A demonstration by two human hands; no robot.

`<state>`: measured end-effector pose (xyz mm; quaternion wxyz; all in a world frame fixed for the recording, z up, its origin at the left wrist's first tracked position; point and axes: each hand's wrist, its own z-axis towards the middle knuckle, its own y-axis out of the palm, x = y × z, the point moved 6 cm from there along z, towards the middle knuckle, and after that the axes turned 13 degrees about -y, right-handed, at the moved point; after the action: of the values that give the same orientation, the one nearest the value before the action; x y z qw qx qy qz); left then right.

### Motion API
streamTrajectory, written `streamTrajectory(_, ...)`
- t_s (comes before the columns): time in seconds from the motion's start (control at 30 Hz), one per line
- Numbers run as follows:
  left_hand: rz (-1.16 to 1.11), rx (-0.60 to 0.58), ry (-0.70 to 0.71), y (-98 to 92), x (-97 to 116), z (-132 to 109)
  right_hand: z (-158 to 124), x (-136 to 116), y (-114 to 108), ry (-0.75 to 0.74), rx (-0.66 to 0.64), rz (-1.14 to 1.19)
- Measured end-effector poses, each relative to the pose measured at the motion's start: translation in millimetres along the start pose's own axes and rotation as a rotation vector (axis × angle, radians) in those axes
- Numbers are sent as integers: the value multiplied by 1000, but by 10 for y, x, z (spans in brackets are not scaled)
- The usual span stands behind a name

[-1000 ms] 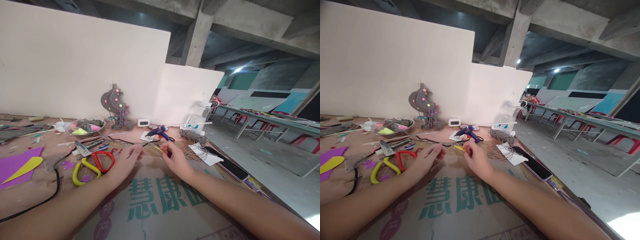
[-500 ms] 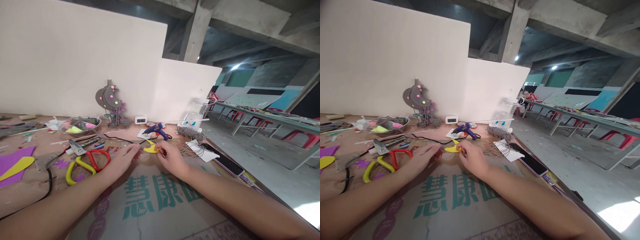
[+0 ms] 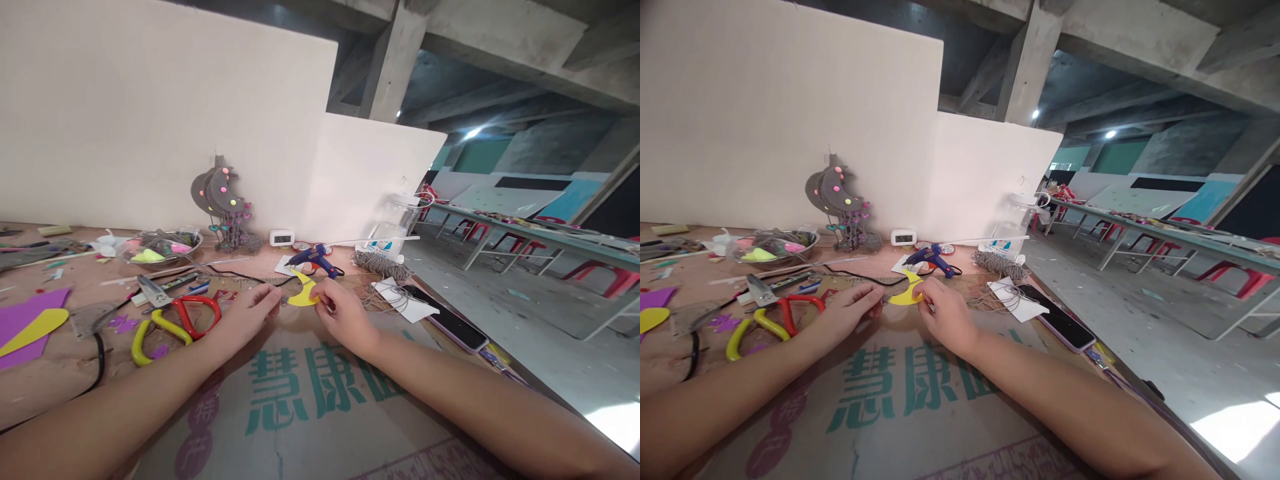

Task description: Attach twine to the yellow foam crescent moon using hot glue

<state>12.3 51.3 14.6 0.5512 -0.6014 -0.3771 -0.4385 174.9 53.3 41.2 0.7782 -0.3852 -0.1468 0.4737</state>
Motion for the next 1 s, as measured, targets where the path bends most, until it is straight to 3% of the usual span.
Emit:
streamTrajectory(0.33,3,7,-23,7,-17,27,-9,30,45,53,-21,53)
streamTrajectory(0.57,88,152,-4,-84,-25,30,-34,199,34,320,184,380)
streamTrajectory(0.63,109,164,-1,-97,-23,27,-39,232,82,403,162,547)
streamTrajectory(0.73,116,185,-8,-118,-18,23,-49,215,207,474,-3,714)
streamTrajectory(0.83,110,194,-16,-131,-24,29,-35,153,207,401,-97,567)
streamTrajectory(1.0,84,198,1,-148,-62,60,16,-108,32,53,-71,284)
